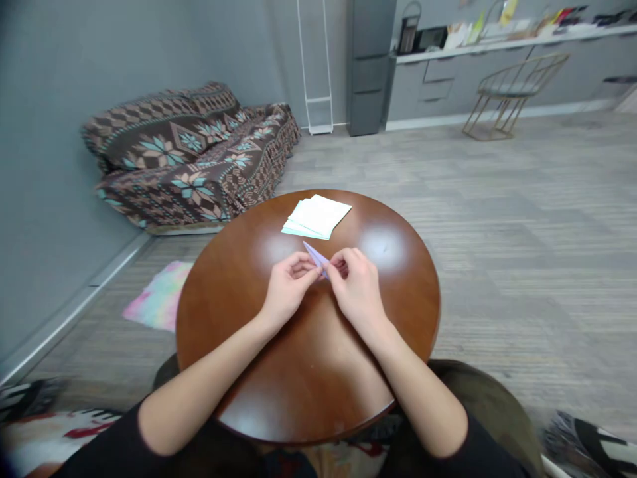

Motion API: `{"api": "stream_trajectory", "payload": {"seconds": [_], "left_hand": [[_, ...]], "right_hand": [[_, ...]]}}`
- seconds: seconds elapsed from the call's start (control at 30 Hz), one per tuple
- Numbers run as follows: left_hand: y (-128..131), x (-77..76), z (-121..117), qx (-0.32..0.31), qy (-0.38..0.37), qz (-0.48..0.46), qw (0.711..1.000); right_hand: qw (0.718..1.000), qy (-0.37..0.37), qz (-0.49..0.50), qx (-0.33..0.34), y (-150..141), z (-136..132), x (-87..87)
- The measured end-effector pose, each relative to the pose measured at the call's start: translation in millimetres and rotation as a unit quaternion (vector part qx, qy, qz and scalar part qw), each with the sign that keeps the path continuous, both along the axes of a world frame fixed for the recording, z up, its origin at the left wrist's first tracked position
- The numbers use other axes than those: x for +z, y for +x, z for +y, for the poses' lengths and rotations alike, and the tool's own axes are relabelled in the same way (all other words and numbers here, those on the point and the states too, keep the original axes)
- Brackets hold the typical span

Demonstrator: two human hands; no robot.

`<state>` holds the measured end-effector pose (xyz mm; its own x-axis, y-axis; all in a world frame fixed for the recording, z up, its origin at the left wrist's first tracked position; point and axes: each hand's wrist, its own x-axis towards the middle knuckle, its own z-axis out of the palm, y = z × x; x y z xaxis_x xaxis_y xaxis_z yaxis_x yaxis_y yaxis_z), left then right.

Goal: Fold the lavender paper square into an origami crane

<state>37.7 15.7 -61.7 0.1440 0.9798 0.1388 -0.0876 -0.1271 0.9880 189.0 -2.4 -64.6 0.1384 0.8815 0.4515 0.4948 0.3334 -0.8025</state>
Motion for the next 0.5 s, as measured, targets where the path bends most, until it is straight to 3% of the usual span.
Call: {"api": "stream_trajectory", "payload": {"seconds": [0.5], "left_hand": [[1.1, 3.5, -1.5, 0.015, -0.040, -0.054, 0.998]], "right_hand": [[0.999, 0.037, -0.005, 0.009, 0.0, 0.1, 1.9]]}}
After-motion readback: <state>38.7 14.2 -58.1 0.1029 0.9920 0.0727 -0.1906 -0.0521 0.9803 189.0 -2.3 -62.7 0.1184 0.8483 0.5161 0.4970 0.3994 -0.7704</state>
